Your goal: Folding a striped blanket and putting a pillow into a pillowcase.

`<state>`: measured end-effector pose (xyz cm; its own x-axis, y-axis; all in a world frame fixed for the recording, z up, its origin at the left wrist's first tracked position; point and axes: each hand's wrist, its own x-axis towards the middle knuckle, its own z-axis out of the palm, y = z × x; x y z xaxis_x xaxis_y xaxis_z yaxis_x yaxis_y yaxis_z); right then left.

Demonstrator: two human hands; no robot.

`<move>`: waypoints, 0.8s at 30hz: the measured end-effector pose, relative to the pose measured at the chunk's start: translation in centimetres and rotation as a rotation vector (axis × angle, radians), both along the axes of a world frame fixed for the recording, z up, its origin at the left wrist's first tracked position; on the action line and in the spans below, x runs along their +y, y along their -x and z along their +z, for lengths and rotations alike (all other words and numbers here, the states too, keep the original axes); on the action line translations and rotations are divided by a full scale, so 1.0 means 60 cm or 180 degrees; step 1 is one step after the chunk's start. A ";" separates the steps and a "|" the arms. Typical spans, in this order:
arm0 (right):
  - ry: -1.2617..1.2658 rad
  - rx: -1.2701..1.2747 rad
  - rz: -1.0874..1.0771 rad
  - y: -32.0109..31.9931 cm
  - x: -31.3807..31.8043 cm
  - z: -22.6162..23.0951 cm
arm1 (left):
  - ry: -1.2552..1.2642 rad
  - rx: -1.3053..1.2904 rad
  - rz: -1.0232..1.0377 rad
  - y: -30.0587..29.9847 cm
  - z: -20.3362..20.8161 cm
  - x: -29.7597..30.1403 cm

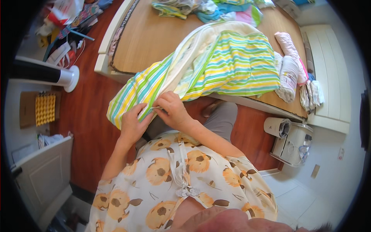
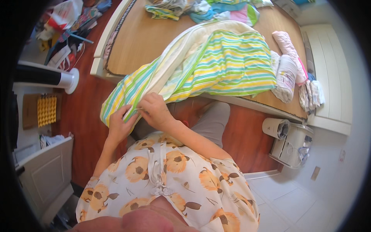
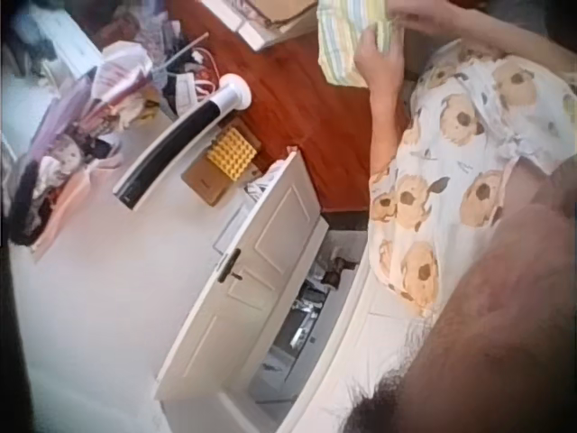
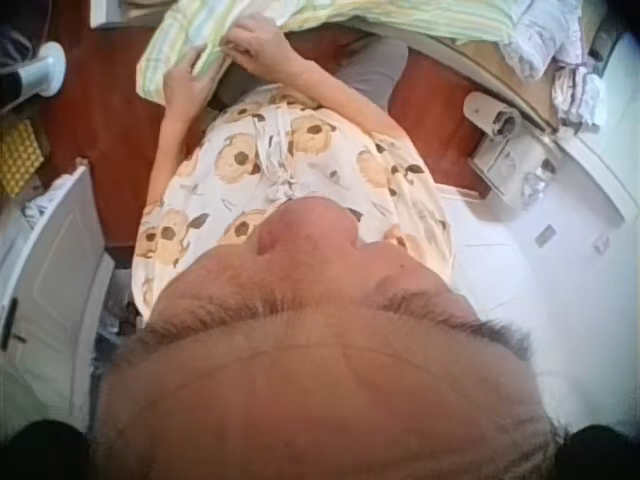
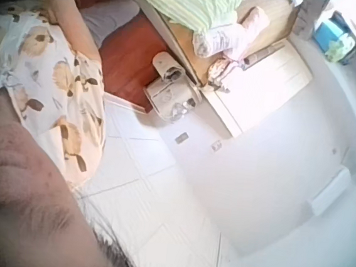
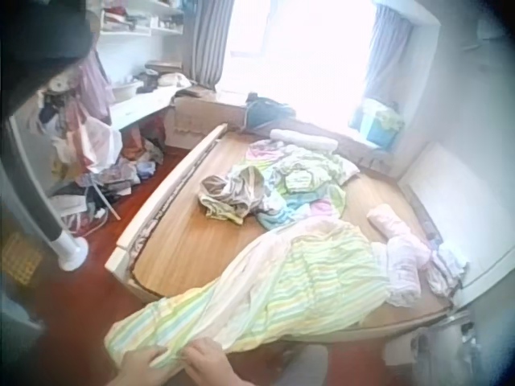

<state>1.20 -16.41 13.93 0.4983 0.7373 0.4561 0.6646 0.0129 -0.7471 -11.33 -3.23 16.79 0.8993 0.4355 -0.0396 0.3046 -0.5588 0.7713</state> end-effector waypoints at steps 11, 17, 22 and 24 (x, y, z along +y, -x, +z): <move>0.0236 -0.0726 0.0248 -0.015 -0.028 0.003 | 0.0045 0.0076 -0.0754 0.019 0.060 0.031; 0.0460 -0.1130 -0.0192 -0.116 -0.112 0.011 | 0.0119 0.0294 -0.1492 0.065 0.208 0.109; 0.0557 -0.1343 -0.0262 -0.206 -0.153 0.026 | -0.0633 -0.0397 -0.1611 0.200 0.290 0.141; 0.0507 -0.1487 -0.0318 -0.226 -0.153 0.050 | 0.0279 0.0566 -0.2022 0.195 0.331 0.145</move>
